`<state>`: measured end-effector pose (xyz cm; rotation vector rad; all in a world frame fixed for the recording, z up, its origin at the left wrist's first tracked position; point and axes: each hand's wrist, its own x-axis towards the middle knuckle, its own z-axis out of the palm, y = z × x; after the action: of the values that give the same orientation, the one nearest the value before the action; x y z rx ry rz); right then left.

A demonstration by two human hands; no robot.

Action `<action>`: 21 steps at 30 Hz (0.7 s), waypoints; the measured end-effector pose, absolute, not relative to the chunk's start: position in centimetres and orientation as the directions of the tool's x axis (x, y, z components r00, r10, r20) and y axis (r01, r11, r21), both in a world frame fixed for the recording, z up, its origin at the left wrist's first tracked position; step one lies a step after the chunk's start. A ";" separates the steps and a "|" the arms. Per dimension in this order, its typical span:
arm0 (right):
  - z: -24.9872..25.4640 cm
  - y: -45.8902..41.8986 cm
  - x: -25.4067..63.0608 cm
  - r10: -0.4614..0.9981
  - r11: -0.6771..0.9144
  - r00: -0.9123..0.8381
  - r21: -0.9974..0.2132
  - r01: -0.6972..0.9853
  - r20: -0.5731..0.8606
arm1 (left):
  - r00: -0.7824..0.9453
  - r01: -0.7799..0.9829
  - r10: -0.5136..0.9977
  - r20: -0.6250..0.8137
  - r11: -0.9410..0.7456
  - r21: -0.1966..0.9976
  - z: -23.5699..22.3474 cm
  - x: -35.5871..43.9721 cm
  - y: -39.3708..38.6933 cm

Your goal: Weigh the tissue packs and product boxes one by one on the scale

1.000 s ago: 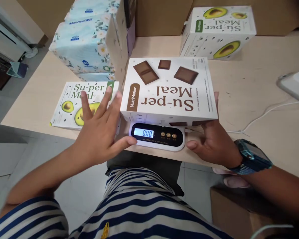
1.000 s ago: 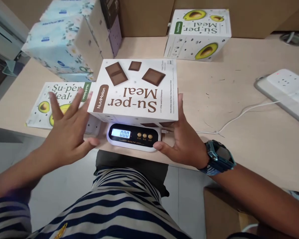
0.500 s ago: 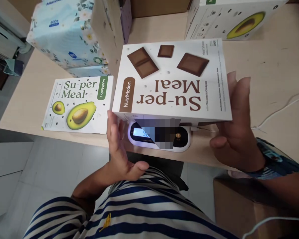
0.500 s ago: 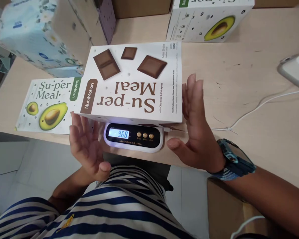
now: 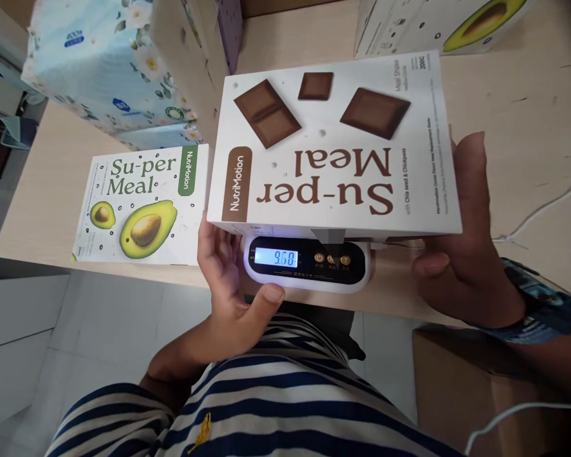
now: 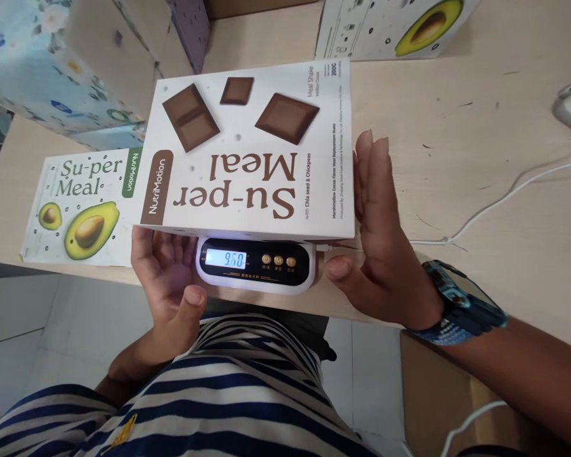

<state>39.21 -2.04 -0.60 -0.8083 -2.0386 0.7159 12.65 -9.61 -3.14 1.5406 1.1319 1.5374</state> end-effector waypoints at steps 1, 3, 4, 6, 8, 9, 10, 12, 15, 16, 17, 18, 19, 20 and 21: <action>-0.5 -2.1 39.2 0.746 0.635 -0.470 -0.716 0.290 0.472 | -0.073 0.109 0.910 0.409 -0.401 0.910 -3.1 12.6 -9.6; -0.5 -2.0 39.4 0.743 0.639 -0.479 -0.708 0.301 0.467 | -0.080 0.089 0.903 0.421 -0.414 0.906 -3.2 12.6 -9.5; -0.5 -1.9 39.4 0.737 0.648 -0.483 -0.698 0.305 0.473 | -0.083 0.078 0.894 0.440 -0.434 0.898 -3.3 12.6 -9.4; -0.6 -1.7 39.6 0.711 0.680 -0.496 -0.666 0.306 0.498 | -0.098 0.057 0.881 0.463 -0.460 0.886 -3.5 12.4 -9.3; -0.6 -1.3 39.8 0.679 0.718 -0.515 -0.621 0.315 0.523 | -0.099 0.049 0.866 0.490 -0.488 0.871 -3.6 12.2 -9.3; -0.5 -1.2 39.8 0.663 0.734 -0.527 -0.599 0.320 0.531 | -0.093 0.051 0.865 0.494 -0.491 0.870 -3.7 12.1 -9.3; -0.4 -1.1 39.9 0.655 0.742 -0.540 -0.585 0.329 0.528 | -0.084 0.053 0.869 0.487 -0.484 0.873 -3.7 12.0 -9.3; -0.2 -1.0 39.9 0.645 0.752 -0.558 -0.564 0.342 0.522 | -0.061 0.050 0.879 0.472 -0.470 0.881 -3.6 11.9 -9.5; 0.1 -1.1 40.0 0.654 0.745 -0.557 -0.564 0.356 0.512 | -0.087 0.042 0.893 0.441 -0.439 0.897 -3.7 11.9 -10.2; 0.2 -1.2 40.0 0.661 0.738 -0.553 -0.570 0.361 0.506 | -0.097 0.046 0.886 0.452 -0.450 0.892 -3.7 11.9 -10.5; 0.3 -1.3 40.0 0.667 0.732 -0.551 -0.576 0.363 0.500 | -0.103 0.057 0.880 0.463 -0.459 0.886 -3.8 12.0 -10.9; 0.4 -1.3 40.0 0.675 0.723 -0.549 -0.587 0.364 0.492 | -0.100 0.073 0.879 0.465 -0.460 0.885 -3.8 12.1 -11.4; 0.4 -1.4 39.9 0.685 0.713 -0.543 -0.599 0.364 0.485 | -0.097 0.092 0.882 0.462 -0.454 0.886 -3.9 12.2 -11.9; 0.5 -1.5 39.9 0.701 0.694 -0.540 -0.622 0.363 0.466 | -0.102 0.116 0.883 0.459 -0.448 0.887 -4.0 12.2 -12.3; 0.5 -1.6 39.8 0.731 0.656 -0.524 -0.659 0.368 0.436 | -0.110 0.141 0.880 0.462 -0.446 0.884 -4.2 12.2 -12.8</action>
<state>39.78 -1.65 0.50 -0.8475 -2.1542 0.6512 12.17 -12.81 -4.19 1.5735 1.1390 1.6122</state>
